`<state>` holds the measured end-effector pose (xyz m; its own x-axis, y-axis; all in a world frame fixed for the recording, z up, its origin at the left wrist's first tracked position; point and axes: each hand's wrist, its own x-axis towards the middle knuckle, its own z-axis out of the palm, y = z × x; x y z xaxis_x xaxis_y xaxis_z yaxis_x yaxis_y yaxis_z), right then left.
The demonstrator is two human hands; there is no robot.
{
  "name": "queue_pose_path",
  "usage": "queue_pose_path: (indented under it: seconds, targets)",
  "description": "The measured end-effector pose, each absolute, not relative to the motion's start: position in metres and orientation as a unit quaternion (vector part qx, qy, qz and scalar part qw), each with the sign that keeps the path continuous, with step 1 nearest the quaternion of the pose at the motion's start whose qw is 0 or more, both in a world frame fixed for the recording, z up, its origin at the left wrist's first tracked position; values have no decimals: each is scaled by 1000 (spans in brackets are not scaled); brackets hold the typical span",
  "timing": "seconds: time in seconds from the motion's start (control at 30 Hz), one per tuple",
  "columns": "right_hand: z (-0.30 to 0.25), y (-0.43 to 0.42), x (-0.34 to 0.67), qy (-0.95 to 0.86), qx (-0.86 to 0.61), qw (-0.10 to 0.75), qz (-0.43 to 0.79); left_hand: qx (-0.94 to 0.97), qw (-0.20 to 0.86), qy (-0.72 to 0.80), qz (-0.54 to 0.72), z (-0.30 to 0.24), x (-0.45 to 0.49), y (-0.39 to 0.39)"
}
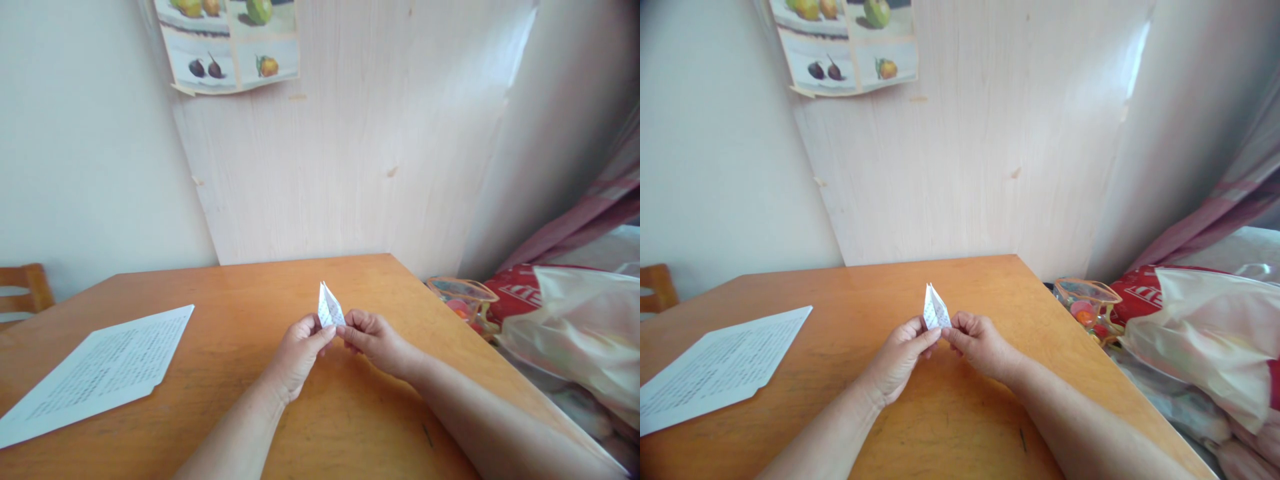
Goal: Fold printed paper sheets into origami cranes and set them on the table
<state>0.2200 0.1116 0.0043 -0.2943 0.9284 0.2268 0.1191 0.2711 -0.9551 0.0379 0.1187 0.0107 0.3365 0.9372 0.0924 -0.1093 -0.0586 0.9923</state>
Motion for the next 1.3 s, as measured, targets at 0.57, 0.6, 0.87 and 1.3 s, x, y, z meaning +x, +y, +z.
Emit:
queue_pose_path:
  seconds: [0.57, 0.6, 0.87, 1.3]
  targets:
    - [2, 112, 220, -650, -383, 447, 481, 561, 592, 373, 442, 17, 40, 113]
    - [3, 112, 220, -651, -379, 449, 480, 561, 593, 371, 443, 17, 40, 113]
    - [-7, 119, 221, -684, -424, 440, 399, 572, 546, 410, 455, 14, 40, 117]
    - [-3, 120, 224, -701, -492, 462, 232, 594, 511, 405, 471, 7, 41, 123]
